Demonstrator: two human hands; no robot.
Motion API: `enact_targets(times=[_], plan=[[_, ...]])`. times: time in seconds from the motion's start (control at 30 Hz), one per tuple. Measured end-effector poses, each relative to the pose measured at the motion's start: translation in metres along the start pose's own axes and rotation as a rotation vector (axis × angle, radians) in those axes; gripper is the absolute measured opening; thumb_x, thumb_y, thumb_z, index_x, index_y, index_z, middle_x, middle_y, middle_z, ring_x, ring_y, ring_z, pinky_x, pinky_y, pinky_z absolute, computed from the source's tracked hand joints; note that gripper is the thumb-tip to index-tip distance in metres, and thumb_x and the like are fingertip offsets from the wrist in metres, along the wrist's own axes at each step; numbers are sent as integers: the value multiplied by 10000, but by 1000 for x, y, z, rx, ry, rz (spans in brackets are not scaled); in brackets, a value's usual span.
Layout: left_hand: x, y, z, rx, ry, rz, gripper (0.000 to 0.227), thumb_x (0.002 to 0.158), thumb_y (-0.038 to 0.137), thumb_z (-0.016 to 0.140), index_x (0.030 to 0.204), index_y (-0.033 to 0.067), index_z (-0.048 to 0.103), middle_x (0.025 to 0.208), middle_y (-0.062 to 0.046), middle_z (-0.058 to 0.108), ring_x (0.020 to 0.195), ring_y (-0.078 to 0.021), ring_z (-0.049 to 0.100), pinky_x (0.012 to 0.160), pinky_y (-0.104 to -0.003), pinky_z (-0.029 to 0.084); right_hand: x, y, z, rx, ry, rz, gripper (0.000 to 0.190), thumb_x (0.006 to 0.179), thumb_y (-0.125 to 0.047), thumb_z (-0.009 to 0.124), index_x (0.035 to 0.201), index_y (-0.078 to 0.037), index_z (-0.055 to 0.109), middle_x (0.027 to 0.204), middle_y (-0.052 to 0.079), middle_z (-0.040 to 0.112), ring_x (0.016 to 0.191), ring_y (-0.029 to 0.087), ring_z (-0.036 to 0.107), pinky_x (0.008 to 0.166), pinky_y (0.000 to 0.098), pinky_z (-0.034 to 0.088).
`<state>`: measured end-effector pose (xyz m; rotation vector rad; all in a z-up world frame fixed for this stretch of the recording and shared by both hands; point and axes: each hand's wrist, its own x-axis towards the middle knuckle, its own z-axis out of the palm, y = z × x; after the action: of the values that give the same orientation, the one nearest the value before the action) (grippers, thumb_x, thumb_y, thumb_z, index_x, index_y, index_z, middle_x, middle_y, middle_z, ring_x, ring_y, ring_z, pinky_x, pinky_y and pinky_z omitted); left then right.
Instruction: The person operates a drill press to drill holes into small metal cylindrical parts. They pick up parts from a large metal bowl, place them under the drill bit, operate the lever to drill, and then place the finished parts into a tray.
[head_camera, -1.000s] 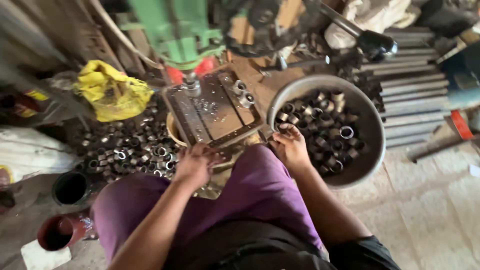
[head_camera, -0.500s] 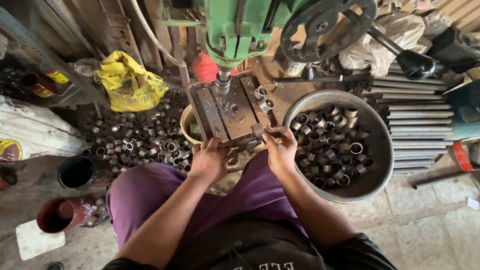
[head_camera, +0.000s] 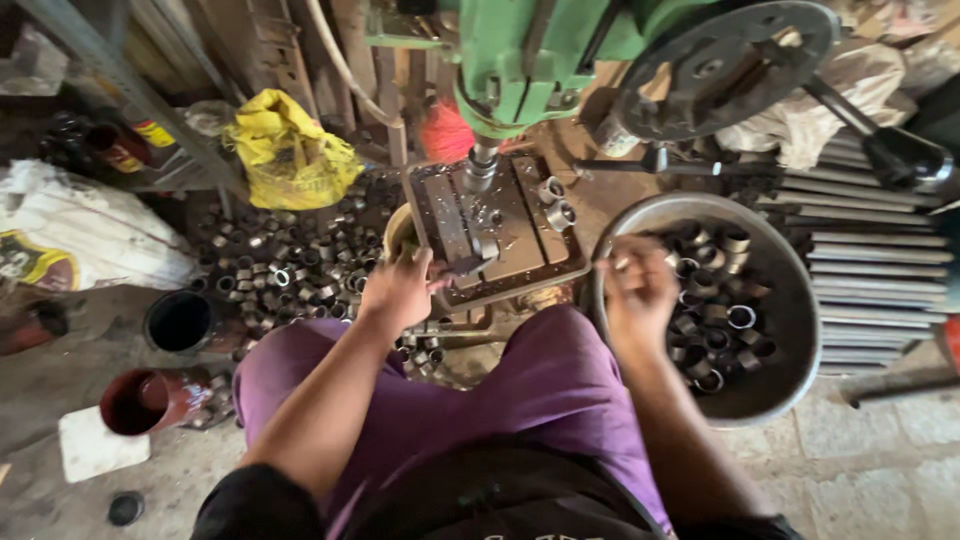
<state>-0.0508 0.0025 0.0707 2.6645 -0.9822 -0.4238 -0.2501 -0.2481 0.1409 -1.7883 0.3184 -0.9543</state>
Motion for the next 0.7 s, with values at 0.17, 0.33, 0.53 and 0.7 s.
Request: enact_targets(times=[0.17, 0.33, 0.53, 0.7], plan=[[38, -40, 38, 142, 5, 25, 297, 928, 239, 615, 1216, 179, 574, 1206, -62, 663, 905, -214, 713, 650, -361, 589, 43, -53, -53, -265, 168, -358, 99, 1067, -10, 669, 1164, -2, 654, 1083, 117, 732, 834, 114, 727, 701, 235, 588], [49, -45, 53, -83, 140, 0, 242, 1011, 436, 597, 1097, 221, 668, 1177, -29, 721, 904, -230, 730, 733, -417, 559, 109, -101, -101, -166, 133, -596, 171, 1023, -39, 697, 1183, -27, 636, 1011, 109, 728, 676, 77, 666, 564, 213, 487], [56, -49, 50, -16, 340, 23, 340, 916, 530, 681, 1023, 209, 719, 1110, -79, 728, 994, -321, 707, 841, -508, 518, 151, -145, -94, -780, -185, -178, 207, 1054, -47, 647, 1261, -49, 638, 1002, 89, 733, 685, 82, 662, 574, 234, 498], [53, -49, 48, -39, 375, 41, 345, 903, 507, 685, 1078, 213, 723, 1116, -79, 727, 962, -347, 704, 844, -527, 507, 142, -147, -88, -911, -306, 89, 249, 1080, -54, 606, 1326, -67, 640, 994, 72, 737, 692, 86, 659, 583, 251, 507]])
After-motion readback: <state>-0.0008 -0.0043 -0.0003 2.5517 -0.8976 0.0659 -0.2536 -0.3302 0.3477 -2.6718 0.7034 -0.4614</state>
